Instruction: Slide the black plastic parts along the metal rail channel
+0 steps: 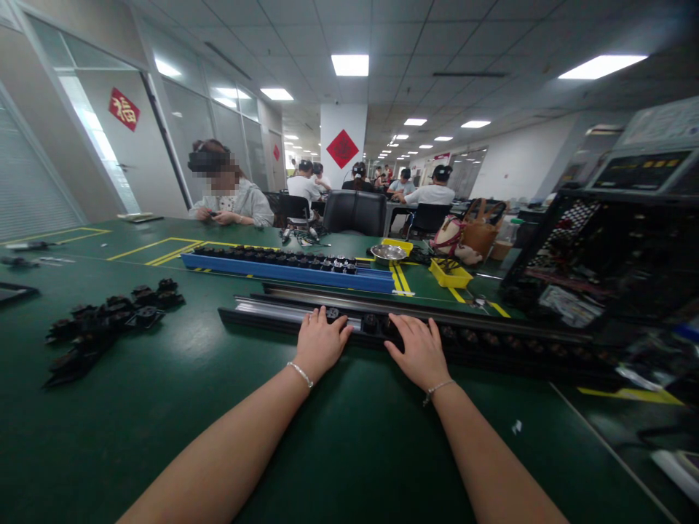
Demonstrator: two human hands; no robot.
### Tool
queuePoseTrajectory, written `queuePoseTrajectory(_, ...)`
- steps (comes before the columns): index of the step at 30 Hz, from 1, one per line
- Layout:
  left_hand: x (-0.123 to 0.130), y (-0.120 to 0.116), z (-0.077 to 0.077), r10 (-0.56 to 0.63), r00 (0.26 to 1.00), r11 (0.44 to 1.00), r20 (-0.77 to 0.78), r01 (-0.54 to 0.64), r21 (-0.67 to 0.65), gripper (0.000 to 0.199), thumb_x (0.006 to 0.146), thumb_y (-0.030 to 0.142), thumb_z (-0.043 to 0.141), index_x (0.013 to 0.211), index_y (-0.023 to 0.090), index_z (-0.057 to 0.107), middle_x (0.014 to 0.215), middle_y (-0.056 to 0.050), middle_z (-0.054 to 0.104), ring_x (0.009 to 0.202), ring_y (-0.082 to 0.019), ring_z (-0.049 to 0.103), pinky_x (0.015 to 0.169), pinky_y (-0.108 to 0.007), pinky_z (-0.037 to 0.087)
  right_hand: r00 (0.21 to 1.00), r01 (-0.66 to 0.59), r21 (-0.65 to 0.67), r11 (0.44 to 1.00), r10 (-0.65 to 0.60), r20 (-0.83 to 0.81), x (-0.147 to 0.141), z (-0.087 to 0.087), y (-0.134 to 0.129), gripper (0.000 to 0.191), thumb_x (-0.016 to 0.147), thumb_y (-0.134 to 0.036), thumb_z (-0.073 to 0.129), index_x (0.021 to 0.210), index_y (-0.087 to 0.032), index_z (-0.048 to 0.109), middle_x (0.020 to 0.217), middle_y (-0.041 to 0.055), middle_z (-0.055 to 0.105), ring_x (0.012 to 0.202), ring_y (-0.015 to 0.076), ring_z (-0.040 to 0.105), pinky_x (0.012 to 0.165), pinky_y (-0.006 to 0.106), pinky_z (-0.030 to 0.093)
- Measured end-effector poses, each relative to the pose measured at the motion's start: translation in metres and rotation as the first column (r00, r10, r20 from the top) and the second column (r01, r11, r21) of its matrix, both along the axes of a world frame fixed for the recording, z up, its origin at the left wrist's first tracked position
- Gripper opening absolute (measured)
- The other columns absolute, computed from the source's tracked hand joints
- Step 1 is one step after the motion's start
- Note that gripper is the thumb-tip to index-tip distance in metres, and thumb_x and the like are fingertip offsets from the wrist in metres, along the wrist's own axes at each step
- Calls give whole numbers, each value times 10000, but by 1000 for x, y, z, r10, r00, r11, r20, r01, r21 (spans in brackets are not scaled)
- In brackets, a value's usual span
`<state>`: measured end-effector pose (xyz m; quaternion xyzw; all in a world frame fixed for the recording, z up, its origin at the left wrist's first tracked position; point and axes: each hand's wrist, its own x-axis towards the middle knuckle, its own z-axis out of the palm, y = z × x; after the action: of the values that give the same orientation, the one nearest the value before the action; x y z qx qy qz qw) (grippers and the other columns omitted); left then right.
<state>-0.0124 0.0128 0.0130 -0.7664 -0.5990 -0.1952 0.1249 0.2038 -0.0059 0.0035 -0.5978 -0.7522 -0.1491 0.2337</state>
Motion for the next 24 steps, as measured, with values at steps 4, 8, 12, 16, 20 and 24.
queuePoseTrajectory(4, -1, 1, 1, -24, 1000, 999, -2, 24, 27, 460, 893, 522, 298, 1160, 311, 608, 1266, -129, 539, 1170, -293, 480, 982, -447, 322, 1000, -2, -2, 1000, 2, -2, 0, 1, -1, 478, 831, -388, 464, 1287, -246, 448, 1255, 59, 546, 1171, 226, 443, 1076, 491, 147)
queuePoseTrajectory(8, -3, 1, 3, -44, 999, 999, 17, 44, 25, 453, 896, 512, 302, 1120, 299, 634, 1234, -128, 556, 1145, -280, 487, 978, -440, 319, 1000, -3, -4, 1000, 3, -5, 0, 1, -1, 480, 830, -390, 465, 1288, -247, 447, 1257, 58, 545, 1171, 226, 444, 1077, 493, 147)
queuePoseTrajectory(12, -5, 2, 6, -46, 999, 999, 17, 46, 5, 451, 901, 507, 297, 1108, 306, 643, 1201, -112, 578, 1137, -261, 491, 966, -415, 332, 1000, 1, -11, 1000, -1, -4, 0, 1, -1, 493, 828, -400, 471, 1295, -245, 441, 1261, 55, 543, 1177, 223, 441, 1082, 493, 147)
queuePoseTrajectory(16, -7, 4, 8, -42, 999, 999, 14, 42, -5, 467, 904, 511, 279, 1088, 309, 659, 1179, -107, 594, 1131, -253, 500, 949, -390, 352, 1000, 2, -16, 1000, -2, 0, 0, 2, -1, 491, 827, -397, 470, 1294, -247, 443, 1262, 52, 542, 1178, 223, 443, 1082, 494, 153)
queuePoseTrajectory(20, -7, 5, 8, -35, 999, 999, 34, 35, -22, 466, 903, 510, 283, 1084, 312, 664, 1189, -100, 592, 1120, -248, 510, 957, -387, 350, 1000, 2, -20, 1000, -2, -7, 0, 2, -1, 486, 829, -394, 467, 1293, -252, 443, 1261, 50, 542, 1175, 220, 445, 1083, 493, 148)
queuePoseTrajectory(24, -7, 5, 7, -32, 999, 999, 25, 32, -14, 467, 901, 516, 282, 1086, 318, 662, 1194, -104, 590, 1129, -256, 506, 957, -391, 347, 1000, 0, -25, 1000, -1, -12, 0, 2, -1, 489, 830, -390, 470, 1298, -252, 437, 1262, 46, 541, 1178, 216, 441, 1084, 490, 140)
